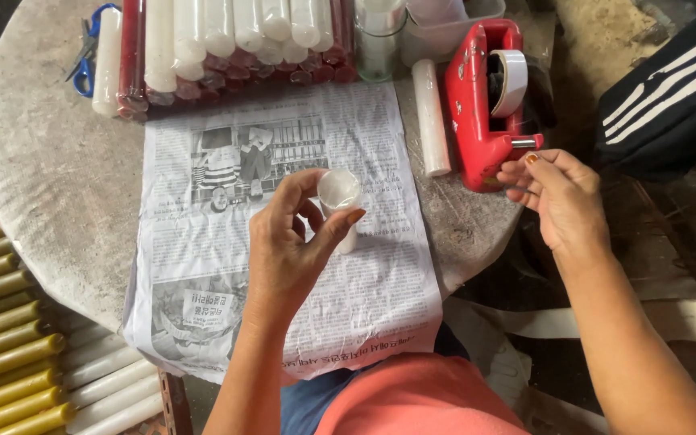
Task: Wrapping individual wax candles in newspaper and securing them for packaging.
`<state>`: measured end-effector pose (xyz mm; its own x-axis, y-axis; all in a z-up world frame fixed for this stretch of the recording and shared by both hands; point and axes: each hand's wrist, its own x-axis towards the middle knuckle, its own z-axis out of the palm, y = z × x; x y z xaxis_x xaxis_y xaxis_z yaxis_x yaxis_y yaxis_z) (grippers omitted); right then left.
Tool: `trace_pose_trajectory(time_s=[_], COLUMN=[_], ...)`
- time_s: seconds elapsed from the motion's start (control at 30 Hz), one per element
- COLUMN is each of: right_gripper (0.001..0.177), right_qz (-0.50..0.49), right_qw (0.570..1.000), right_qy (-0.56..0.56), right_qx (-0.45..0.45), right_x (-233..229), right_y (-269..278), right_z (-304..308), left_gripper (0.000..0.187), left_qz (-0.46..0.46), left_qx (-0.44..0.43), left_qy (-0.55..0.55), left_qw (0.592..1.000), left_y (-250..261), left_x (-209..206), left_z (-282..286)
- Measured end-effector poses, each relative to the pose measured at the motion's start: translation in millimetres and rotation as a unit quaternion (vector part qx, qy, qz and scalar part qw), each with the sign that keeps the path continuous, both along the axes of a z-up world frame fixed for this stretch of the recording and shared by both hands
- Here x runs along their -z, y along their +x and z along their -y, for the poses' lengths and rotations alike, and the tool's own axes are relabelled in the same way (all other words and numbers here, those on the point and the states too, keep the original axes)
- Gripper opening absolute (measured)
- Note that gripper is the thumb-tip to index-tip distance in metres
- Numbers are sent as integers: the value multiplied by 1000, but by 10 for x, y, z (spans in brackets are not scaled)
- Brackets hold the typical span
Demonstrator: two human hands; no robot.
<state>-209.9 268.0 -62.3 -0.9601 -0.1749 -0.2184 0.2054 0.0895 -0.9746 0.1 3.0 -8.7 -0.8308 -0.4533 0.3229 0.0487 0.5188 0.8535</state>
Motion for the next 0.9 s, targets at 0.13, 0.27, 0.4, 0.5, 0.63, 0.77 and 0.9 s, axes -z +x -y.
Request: trace_pose_trajectory(time_s=[0.13,0.27,0.4,0.5,0.63,0.77,0.9], right_gripper=[5,3,1,7,4,8,16], right_qz=[34,85,55,88,163,-9,-177], right_qw=[998,984,984,982,972,957,884], right_qy=[-56,-152,-169,-166,-161,-208,-204], right_qx=[-13,-28,2,-12,-55,-204,-380], right_x=[-15,89,266,334,489,-87,-683], right_y=[-17,-69,-11,20,303,502,693], right_z=[-57,-143,-110,-47,140,351,755], left_gripper=[35,35,36,36,40,43,47], left_qz=[5,7,19,5,-4,-44,-17], left_qx=[0,0,-12,-22,-63,-41,-1], left_qy=[26,23,31,26,2,37,136], left_qw=[1000,1000,999,999,998,998,991], left_y=[19,12,17,20,5,-12,-5], left_x=[-28,-39,-49,-76,38,61,-35], left_z=[-18,-22,-34,-77,-81,-53,-15])
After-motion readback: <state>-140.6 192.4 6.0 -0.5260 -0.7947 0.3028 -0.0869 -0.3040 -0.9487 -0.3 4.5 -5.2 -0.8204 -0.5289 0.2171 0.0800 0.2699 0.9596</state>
